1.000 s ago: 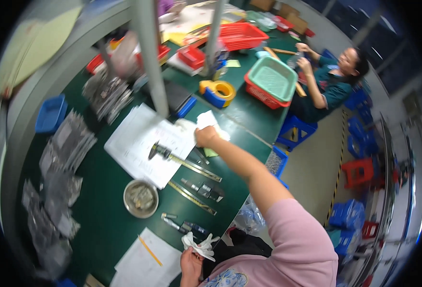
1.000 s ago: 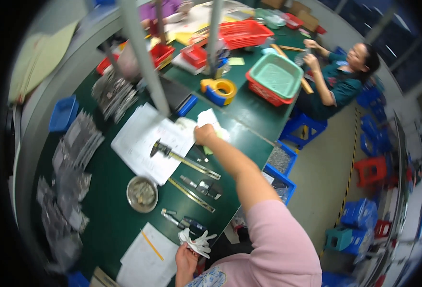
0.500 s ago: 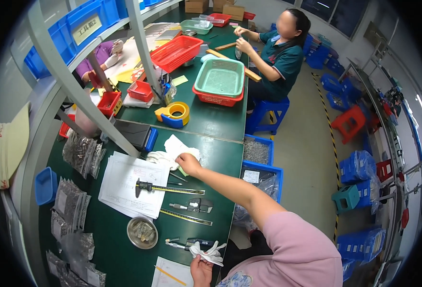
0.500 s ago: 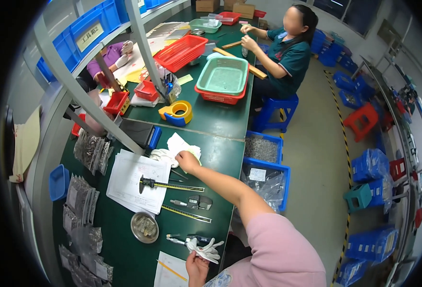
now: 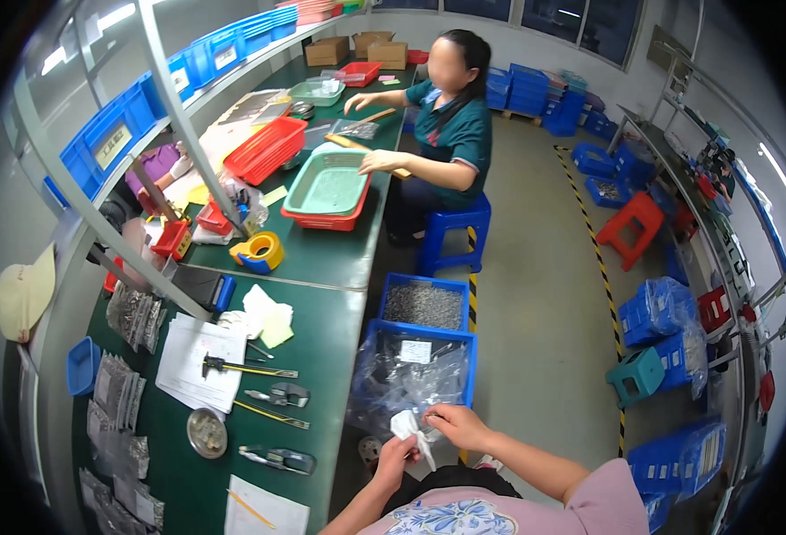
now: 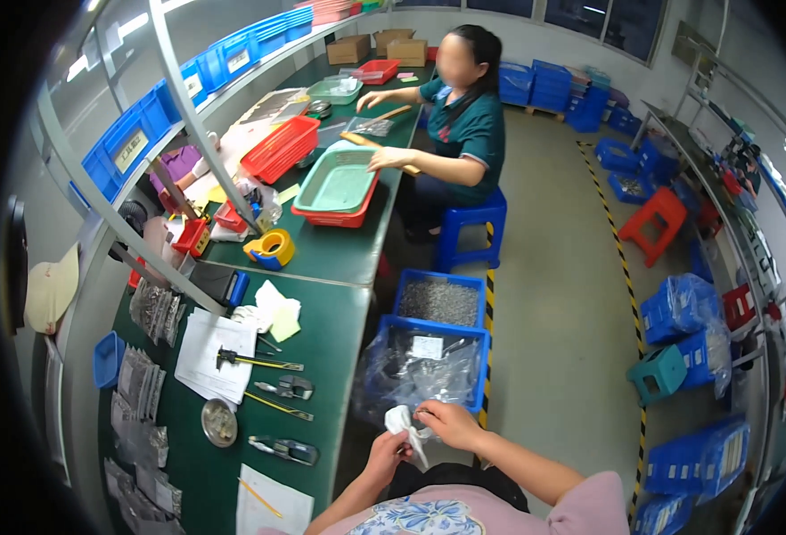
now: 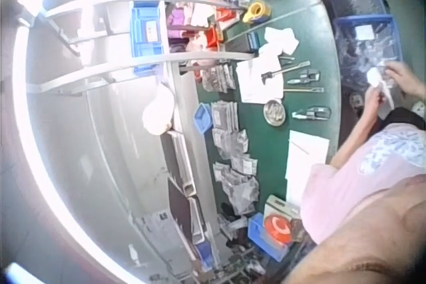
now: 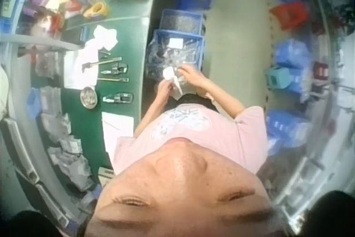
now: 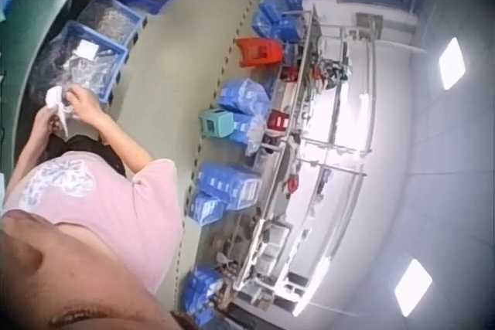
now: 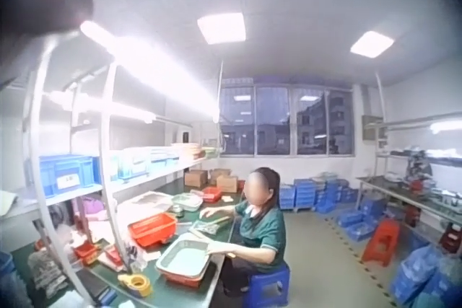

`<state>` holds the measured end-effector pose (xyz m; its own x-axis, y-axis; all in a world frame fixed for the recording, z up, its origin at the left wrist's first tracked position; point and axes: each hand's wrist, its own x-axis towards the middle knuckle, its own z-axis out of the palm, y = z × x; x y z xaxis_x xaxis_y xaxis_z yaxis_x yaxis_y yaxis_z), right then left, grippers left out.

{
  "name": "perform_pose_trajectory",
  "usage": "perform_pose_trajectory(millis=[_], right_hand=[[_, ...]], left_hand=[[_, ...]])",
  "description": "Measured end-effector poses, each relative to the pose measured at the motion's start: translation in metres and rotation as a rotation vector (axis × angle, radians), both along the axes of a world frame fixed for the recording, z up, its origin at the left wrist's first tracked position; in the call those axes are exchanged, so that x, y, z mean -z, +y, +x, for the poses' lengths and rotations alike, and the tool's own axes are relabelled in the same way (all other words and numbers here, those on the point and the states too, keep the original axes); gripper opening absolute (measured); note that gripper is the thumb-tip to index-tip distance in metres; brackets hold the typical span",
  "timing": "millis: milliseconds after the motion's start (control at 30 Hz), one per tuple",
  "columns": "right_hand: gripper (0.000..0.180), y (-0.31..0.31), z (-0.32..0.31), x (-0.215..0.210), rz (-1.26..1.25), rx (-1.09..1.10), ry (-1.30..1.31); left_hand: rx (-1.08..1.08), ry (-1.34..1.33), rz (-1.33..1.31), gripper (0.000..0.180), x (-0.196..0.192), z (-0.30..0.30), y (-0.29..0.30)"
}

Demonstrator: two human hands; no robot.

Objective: The recorder is wiping small metal components with a white cloth for inspection or cleaning.

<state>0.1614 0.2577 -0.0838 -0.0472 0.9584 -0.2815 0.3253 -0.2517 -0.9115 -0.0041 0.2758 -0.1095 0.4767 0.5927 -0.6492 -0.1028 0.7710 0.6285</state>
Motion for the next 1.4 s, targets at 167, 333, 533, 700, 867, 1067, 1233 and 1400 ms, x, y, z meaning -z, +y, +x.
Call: perform_pose_trajectory(millis=[167,333,533,700,867,1067,1233,1400], right_hand=[[0.017,-0.113,0.121,0.015,0.153,0.414,0.001],[0.016,-0.194,0.201,0.014,0.248,0.691,0.089],[0.015,-0.231,0.282,-0.004,0.042,1.001,0.442],[0.014,-0.189,0.344,0.002,0.026,1.008,0.544],[0.017,-0.101,0.438,0.016,0.277,1.171,0.247],[0.016,-0.001,0.557,-0.005,0.353,1.145,0.164],[0.015,0.087,0.631,-0.012,0.346,1.046,0.316],[0.015,0.161,0.724,0.019,0.347,0.911,0.348]], left_hand=[[0.204,-0.126,-0.152,0.016,0.009,0.135,-0.055],[0.467,-0.179,-0.173,0.013,-0.008,0.258,-0.096],[0.67,-0.113,-0.059,0.015,-0.016,0.375,-0.118],[0.672,-0.108,0.178,0.018,-0.007,0.446,-0.085],[0.675,0.034,0.412,0.028,-0.001,0.545,-0.018],[0.346,-0.072,0.39,0.033,0.005,0.651,0.081],[0.54,-0.17,0.085,0.023,-0.022,0.713,0.154],[0.587,-0.176,0.161,0.02,0.001,0.787,0.229]])
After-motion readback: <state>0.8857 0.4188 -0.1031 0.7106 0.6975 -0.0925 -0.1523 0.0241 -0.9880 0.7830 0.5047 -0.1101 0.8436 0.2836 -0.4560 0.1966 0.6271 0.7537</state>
